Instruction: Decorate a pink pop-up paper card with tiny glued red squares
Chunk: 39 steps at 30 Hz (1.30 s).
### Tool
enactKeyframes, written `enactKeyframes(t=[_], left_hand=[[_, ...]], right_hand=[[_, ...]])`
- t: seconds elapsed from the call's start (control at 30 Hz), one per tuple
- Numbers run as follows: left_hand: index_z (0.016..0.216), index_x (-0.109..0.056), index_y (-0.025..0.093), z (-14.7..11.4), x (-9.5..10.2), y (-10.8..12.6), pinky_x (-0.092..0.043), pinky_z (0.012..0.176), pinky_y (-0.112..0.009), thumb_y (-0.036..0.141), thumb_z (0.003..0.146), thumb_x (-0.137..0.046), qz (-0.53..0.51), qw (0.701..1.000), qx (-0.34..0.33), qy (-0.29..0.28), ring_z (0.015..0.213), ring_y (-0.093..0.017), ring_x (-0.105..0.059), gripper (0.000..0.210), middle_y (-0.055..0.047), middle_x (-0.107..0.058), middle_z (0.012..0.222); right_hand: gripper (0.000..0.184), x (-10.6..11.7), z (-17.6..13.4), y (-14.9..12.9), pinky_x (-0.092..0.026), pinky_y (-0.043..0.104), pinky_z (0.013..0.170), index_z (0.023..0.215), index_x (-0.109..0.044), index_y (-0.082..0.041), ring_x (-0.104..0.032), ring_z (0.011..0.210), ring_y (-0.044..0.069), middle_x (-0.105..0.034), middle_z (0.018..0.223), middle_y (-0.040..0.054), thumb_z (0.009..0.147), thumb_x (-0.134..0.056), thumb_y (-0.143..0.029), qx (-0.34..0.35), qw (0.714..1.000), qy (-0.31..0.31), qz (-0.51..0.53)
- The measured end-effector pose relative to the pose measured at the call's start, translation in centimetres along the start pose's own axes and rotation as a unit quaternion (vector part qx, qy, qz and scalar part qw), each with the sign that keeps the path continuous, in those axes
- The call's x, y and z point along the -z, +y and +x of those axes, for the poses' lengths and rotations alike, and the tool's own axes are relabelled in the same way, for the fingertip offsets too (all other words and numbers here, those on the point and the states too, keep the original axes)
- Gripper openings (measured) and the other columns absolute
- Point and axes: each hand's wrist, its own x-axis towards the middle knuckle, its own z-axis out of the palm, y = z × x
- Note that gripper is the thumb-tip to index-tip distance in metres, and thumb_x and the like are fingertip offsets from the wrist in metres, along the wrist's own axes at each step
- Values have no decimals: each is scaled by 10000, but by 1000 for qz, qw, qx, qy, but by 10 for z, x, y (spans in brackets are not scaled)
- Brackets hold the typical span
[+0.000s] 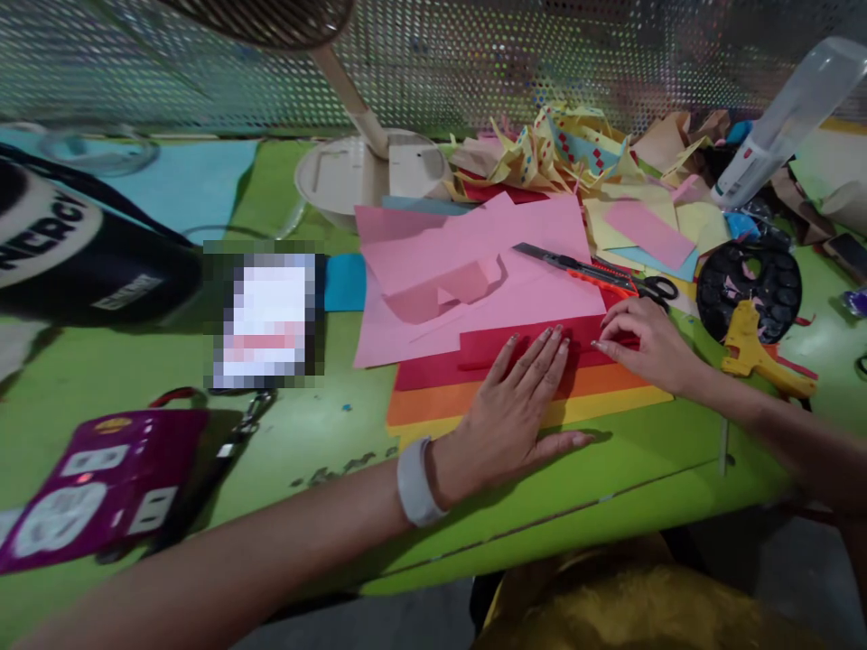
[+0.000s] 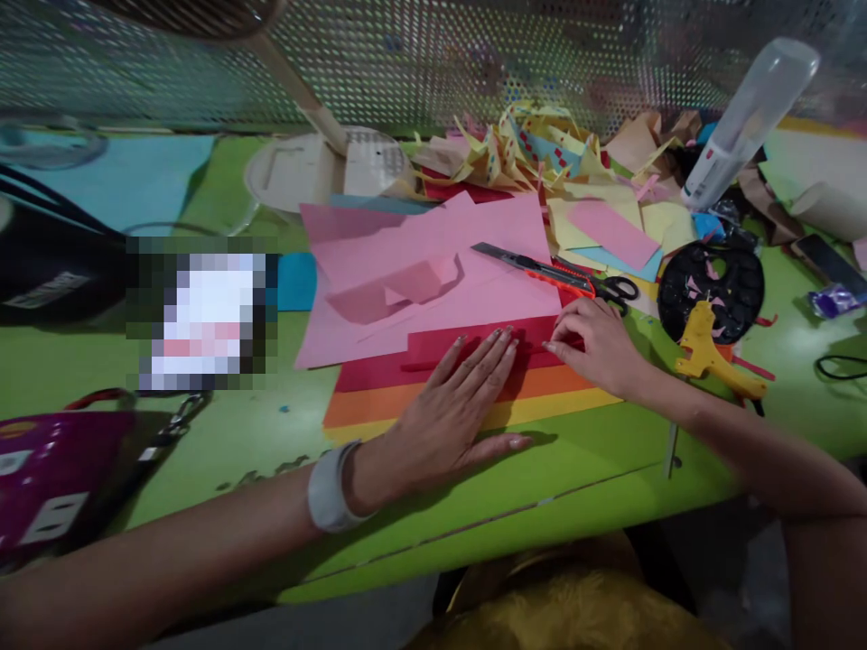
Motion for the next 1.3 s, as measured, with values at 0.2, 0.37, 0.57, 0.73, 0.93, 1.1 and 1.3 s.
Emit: enactKeyframes(t=[0.2,0.37,0.57,0.73,0.93,1.1,1.3], left_hand=[[1560,58,81,-1,0,-2,-196,1190,-492,694,916,-366,-3,1000,-1,-4,1455,-315,-306,985,-220,-343,1557],[1569,10,99,-1,-1,-2,-189,1195,-480,705,915,-352,-7,1000,6,-13,1457,-307,-304,962,-202,-326,1570],[1568,-38,84,-3,-2,-3,-225,1184,-491,701,921,-338,1,1000,3,-5,1449,-320,-318,944,-205,-339,1564],[1566,-41,67,-3,-1,-4,-233,1180,-500,680,929,-356,12,1000,-13,-4,1443,-333,-326,939,-221,-342,1557],[1573,-13,108,-4,-2,-5,-216,1190,-500,668,938,-349,4,1000,-4,-9,1440,-326,-335,910,-199,-319,1574],[1575,-29,112,-5,-4,-6,-233,1181,-517,695,917,-362,-6,1000,-2,-6,1427,-344,-356,941,-209,-330,1565],[1572,-58,94,-5,-3,-5,-254,1166,-540,656,947,-327,-15,1000,0,-4,1423,-347,-362,883,-220,-346,1553]], right_hand=[[146,10,2,-2,-428,421,898,794,-660,-196,-582,972,231,-655,1001,65,893,-636,-301,-16,999,-49,-15],[174,22,2,1,-405,418,888,807,-663,-191,-562,967,241,-639,967,67,913,-610,-319,-26,994,-92,-59],[180,31,4,-1,-371,395,867,814,-654,-185,-534,982,241,-624,992,79,923,-587,-311,-37,986,-127,-104],[164,37,5,5,-348,392,861,819,-646,-173,-518,999,253,-629,1012,94,912,-583,-294,-45,977,-152,-141],[212,56,3,-1,-358,390,834,819,-668,-164,-557,946,246,-662,951,94,936,-526,-270,-58,975,-119,-177],[612,34,-14,-34,-308,506,1043,1362,-550,-222,-437,1284,341,-533,1393,154,907,-495,-628,43,977,-49,-205],[847,-3,-30,-40,-158,600,1159,1499,-375,-204,-157,1485,357,-246,1605,179,861,-388,-760,90,964,-117,-221]])
